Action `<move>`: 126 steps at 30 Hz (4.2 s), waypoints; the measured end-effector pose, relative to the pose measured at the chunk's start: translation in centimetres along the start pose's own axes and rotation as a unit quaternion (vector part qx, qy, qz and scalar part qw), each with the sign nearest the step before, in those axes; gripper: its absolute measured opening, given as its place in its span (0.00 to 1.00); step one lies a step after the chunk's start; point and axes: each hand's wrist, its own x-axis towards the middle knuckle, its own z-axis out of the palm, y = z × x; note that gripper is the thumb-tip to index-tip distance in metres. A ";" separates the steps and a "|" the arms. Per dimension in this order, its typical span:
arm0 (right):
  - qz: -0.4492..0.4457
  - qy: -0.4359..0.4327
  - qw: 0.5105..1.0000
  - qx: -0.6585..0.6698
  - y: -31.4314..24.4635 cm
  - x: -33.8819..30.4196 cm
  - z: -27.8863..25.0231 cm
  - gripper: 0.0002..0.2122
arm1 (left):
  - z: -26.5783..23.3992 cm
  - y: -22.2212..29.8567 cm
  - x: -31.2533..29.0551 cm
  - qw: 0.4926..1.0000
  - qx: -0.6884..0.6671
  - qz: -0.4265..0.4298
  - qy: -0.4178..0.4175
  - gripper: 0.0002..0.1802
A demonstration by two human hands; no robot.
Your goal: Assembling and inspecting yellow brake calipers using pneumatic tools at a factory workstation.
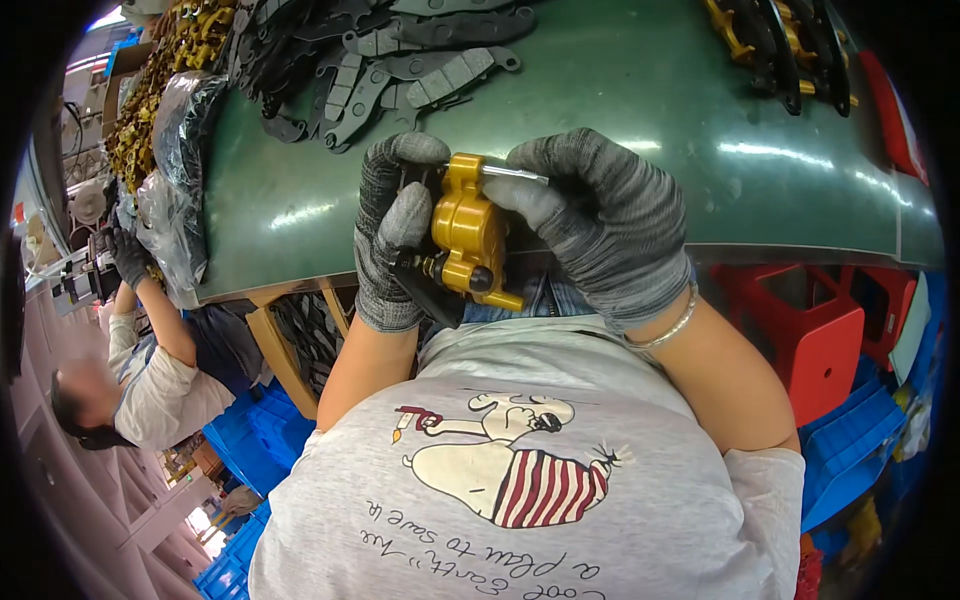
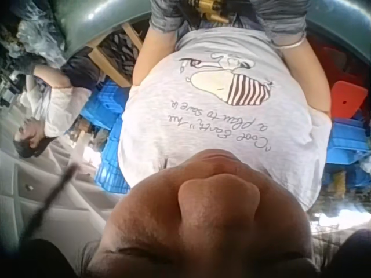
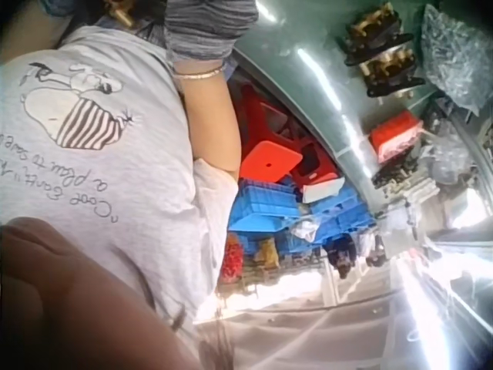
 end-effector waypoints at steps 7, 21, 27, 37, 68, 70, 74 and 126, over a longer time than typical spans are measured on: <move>0.060 -0.038 0.993 0.091 0.1 0.5 -0.6 0.07 | 0.0 -0.1 0.1 1.000 0.015 -0.007 -0.014 0.18; 0.159 -0.083 0.970 0.161 -0.5 1.3 -1.4 0.05 | 0.6 1.0 0.0 0.997 -0.016 -0.080 -0.014 0.24; -0.093 -0.070 0.982 -0.148 -0.4 1.5 -1.6 0.07 | 1.9 1.4 -0.2 0.998 -0.011 -0.064 0.016 0.24; -0.063 -0.063 0.964 -0.250 -2.6 1.0 -1.1 0.09 | 1.7 0.8 -0.5 0.998 0.016 -0.046 0.025 0.23; -0.207 -0.278 0.815 -0.464 -3.9 4.6 -2.7 0.12 | -0.2 0.6 -0.2 0.987 -0.089 -0.123 -0.051 0.21; -0.250 -0.286 0.809 -0.448 -3.3 4.6 -2.7 0.11 | -0.2 0.3 -0.3 0.986 -0.063 -0.137 -0.072 0.21; -0.128 -0.323 0.840 -0.417 -3.0 4.0 -2.2 0.10 | -0.2 0.2 -0.3 0.987 -0.039 -0.138 -0.078 0.22; -0.014 -0.315 0.862 -0.398 -4.8 2.6 -0.3 0.15 | -1.0 -0.2 -0.1 0.993 -0.043 -0.095 -0.063 0.16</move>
